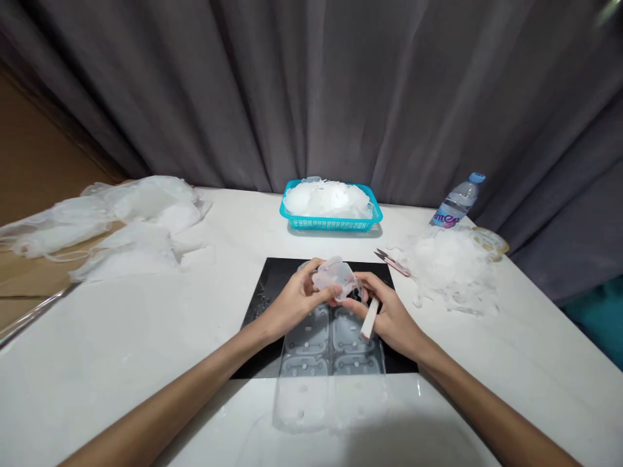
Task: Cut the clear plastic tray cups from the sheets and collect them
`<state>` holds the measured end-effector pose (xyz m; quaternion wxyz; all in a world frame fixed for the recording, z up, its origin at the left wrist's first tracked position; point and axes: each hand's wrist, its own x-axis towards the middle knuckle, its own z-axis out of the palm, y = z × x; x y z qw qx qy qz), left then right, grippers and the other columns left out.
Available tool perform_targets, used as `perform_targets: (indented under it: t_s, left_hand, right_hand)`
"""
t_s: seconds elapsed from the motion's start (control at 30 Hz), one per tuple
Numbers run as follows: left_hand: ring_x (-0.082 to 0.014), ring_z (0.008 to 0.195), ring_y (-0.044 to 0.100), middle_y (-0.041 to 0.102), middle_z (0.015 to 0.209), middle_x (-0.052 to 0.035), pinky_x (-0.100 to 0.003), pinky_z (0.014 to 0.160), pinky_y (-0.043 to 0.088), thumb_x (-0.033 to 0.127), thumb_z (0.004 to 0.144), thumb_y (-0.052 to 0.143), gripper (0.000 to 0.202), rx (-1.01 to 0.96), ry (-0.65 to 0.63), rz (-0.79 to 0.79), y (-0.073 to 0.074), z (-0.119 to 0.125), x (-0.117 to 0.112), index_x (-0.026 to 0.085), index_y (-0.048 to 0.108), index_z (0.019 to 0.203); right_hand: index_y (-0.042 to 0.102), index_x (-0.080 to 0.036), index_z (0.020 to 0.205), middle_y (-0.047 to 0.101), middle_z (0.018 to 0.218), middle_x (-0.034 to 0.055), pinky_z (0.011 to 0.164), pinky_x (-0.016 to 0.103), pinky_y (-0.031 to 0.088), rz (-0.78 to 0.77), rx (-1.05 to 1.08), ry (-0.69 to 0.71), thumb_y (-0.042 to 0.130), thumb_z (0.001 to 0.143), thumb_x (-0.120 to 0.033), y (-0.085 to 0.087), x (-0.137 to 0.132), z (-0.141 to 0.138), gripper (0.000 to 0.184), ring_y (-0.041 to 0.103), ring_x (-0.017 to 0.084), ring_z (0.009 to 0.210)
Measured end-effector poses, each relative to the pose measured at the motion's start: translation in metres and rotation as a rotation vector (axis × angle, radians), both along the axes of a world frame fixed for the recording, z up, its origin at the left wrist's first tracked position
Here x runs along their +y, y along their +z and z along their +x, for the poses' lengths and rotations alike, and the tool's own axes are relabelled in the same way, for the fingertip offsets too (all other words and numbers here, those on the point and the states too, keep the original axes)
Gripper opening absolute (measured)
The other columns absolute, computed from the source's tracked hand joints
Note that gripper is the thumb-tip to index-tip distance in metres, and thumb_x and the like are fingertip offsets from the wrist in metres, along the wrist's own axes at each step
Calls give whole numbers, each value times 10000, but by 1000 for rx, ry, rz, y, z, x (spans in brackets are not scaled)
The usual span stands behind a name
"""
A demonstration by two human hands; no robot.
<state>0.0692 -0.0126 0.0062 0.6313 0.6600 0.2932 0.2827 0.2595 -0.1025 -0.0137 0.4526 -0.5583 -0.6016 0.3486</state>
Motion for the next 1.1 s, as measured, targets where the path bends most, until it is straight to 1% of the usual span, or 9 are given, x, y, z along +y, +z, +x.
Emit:
perform_targets:
  t_s: [0.17, 0.33, 0.43, 0.53, 0.67, 0.87, 0.93, 1.03, 1.1]
  left_hand:
    - [-151, 829, 613, 628, 935, -5, -245, 726, 500, 348, 874, 800, 326, -79, -87, -16, 11, -5, -3, 172, 630, 1089]
    - [-134, 822, 615, 640, 918, 0, -234, 733, 493, 292, 872, 820, 288, -77, -164, -45, 14, -10, -4, 167, 623, 1041]
    - [-135, 851, 627, 652, 941, -3, -239, 753, 506, 277, 873, 825, 291, -76, -184, -69, 15, -13, -5, 172, 612, 1042]
    - [-126, 836, 631, 652, 921, 8, -234, 746, 511, 263, 873, 828, 285, -78, -186, -75, 15, -14, -6, 174, 608, 1029]
    - [-130, 825, 658, 681, 917, 7, -236, 730, 521, 261, 879, 823, 282, -92, -183, -70, 12, -15, -3, 178, 608, 1041]
    - [-158, 834, 687, 730, 906, -21, -274, 761, 527, 270, 895, 803, 280, -68, -213, -67, 9, -16, 1, 178, 569, 1017]
    - [-161, 817, 682, 723, 877, -14, -285, 760, 527, 279, 897, 797, 280, -51, -225, -68, 11, -17, 2, 182, 555, 1000]
    - [-159, 771, 667, 699, 837, 2, -296, 742, 529, 280, 885, 796, 294, -26, -255, -79, 16, -21, 7, 189, 529, 966]
    - [-145, 725, 634, 667, 804, 18, -279, 702, 511, 273, 876, 795, 297, 13, -290, -78, 17, -25, 13, 192, 518, 944]
  right_hand:
    - [640, -249, 1207, 652, 1001, 15, 776, 301, 408, -7, 194, 94, 764, 906, -484, 2, 0, 6, 402, 485, 165, 827]
    - [708, -242, 951, 461, 813, -24, 722, 298, 358, 13, 92, 139, 812, 865, -489, 5, 0, 12, 282, 425, 160, 768]
    - [705, -241, 896, 520, 850, -7, 798, 322, 383, 69, 52, 181, 799, 889, -462, 7, 0, 14, 240, 483, 185, 853]
    - [696, -233, 896, 600, 973, 25, 893, 359, 408, 97, 55, 209, 742, 943, -448, 6, 1, 14, 225, 540, 213, 967]
    - [671, -238, 969, 598, 1023, 37, 899, 369, 425, 100, -15, 196, 668, 995, -439, 5, 0, 13, 202, 533, 220, 983]
    - [594, -245, 1036, 589, 1046, 36, 936, 376, 438, 123, -230, 243, 530, 1065, -291, 9, -6, 9, 84, 497, 222, 1021]
    - [557, -235, 1034, 593, 1063, 50, 915, 392, 434, 204, -352, 185, 518, 1050, -233, 6, -5, 9, 43, 483, 237, 1014]
    - [512, -226, 968, 590, 1015, 64, 862, 413, 415, 319, -492, -31, 512, 984, -135, -4, 3, 10, 93, 468, 256, 956]
    - [491, -231, 918, 581, 956, 55, 832, 413, 407, 328, -495, -153, 520, 935, -96, -11, 9, 12, 138, 473, 256, 913]
